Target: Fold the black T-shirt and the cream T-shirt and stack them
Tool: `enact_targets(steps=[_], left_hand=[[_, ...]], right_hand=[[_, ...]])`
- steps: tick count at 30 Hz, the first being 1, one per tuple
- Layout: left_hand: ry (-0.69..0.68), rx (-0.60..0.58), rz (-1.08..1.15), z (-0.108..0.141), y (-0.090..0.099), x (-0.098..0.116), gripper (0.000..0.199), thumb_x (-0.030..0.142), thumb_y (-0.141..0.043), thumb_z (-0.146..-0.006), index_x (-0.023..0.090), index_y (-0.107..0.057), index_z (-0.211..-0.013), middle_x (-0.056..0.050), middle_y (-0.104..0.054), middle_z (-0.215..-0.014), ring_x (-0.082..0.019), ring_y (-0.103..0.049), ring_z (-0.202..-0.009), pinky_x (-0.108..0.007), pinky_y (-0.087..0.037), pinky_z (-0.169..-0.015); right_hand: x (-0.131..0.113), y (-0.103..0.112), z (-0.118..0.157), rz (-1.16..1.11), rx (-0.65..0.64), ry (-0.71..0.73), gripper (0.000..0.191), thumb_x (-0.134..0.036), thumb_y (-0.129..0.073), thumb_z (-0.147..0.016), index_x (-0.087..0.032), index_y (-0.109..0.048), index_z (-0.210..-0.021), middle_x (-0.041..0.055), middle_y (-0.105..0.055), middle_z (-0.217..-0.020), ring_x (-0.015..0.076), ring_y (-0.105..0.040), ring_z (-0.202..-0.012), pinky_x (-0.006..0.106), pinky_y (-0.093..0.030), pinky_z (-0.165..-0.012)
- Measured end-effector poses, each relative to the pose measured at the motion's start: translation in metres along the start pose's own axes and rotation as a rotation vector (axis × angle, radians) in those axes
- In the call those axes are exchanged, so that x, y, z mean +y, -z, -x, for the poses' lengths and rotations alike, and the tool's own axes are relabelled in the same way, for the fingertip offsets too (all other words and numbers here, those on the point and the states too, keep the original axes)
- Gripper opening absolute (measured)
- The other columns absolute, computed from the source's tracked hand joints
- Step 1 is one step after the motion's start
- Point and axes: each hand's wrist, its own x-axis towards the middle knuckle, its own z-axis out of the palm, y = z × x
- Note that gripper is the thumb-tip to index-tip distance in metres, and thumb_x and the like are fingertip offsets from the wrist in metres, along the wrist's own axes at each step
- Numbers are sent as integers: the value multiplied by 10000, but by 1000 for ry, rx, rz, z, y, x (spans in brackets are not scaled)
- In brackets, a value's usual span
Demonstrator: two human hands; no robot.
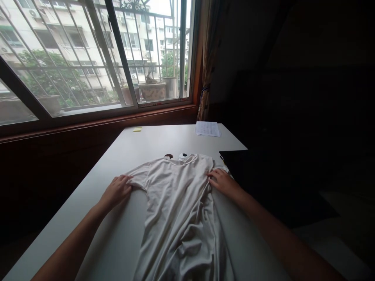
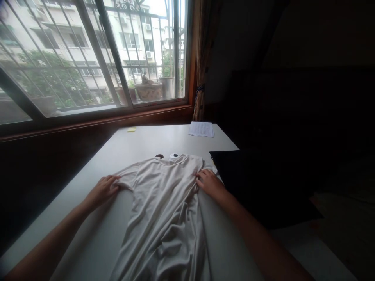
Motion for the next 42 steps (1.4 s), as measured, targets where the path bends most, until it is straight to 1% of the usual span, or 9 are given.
enact_targets(steps=[6,11,14,18,21,26,31,38,42], left_hand=[[66,32,-166,-1,22,0,187,231,-485,-930,253,-657,-1001,-67,-664,-1056,-279,-601,-1000,-355,-521,-796],[239,301,-216,-8,61,-18,213,266,-461,-968,217,-626,-1094,-88,-649,-1149,-264,-639,-974,-329,-497,-728],[335,320,-178,-15,68,-41,253,236,-442,-937,186,-645,-1081,-112,-657,-1155,-276,-659,-956,-344,-508,-745],[351,188,-64,-18,49,-64,344,209,-425,-867,161,-671,-1103,-131,-682,-1179,-284,-651,-1072,-369,-503,-939],[389,149,-16,-14,32,-69,369,302,-427,-880,162,-684,-1105,-120,-721,-1114,-273,-677,-1023,-369,-522,-931],[339,62,-21,-10,12,-68,479,465,-465,-882,142,-662,-1177,-136,-728,-1139,-284,-686,-1066,-358,-529,-943],[272,17,-58,-24,-3,-70,492,350,-385,-920,88,-601,-1276,-193,-591,-1409,-288,-517,-1359,-400,-397,-1136],[292,-69,-76,-46,-12,-82,509,270,-363,-970,47,-516,-1401,-193,-475,-1526,-277,-386,-1457,-423,-314,-1191],[383,-93,-88,-47,-19,-88,525,332,-282,-1041,132,-431,-1503,-134,-361,-1612,-329,-301,-1493,-536,-297,-1178]], right_hand=[[-4,-10,4,-2,-27,31,566,-303,-599,-892,-219,-530,-1447,111,-527,-1487,306,-475,-1360,465,-406,-1121],[-12,-12,-8,4,19,-69,478,-389,-586,-931,-254,-592,-1390,85,-557,-1468,322,-486,-1325,466,-439,-1067],[-10,-16,-20,11,71,-136,388,-405,-559,-961,-247,-654,-1302,86,-597,-1419,300,-525,-1268,440,-427,-1064],[-7,-19,-32,29,107,-208,304,-409,-539,-974,-221,-709,-1142,100,-672,-1281,288,-575,-1171,420,-440,-1024],[-6,-20,-40,39,118,-237,316,-448,-542,-970,-205,-715,-1075,117,-688,-1228,293,-599,-1124,411,-452,-1001],[5,-25,-60,57,87,-229,410,-454,-609,-936,-147,-697,-1192,173,-642,-1333,324,-569,-1238,400,-408,-1080],[26,-31,-88,61,38,-223,453,-364,-587,-950,-107,-649,-1318,183,-543,-1476,318,-486,-1371,396,-347,-1157],[47,-44,-112,51,38,-253,464,-276,-496,-980,-84,-601,-1389,174,-491,-1529,282,-433,-1429,366,-308,-1199],[55,-52,-116,41,71,-284,482,-263,-435,-995,-76,-572,-1417,166,-458,-1555,283,-404,-1453,384,-314,-1202]])
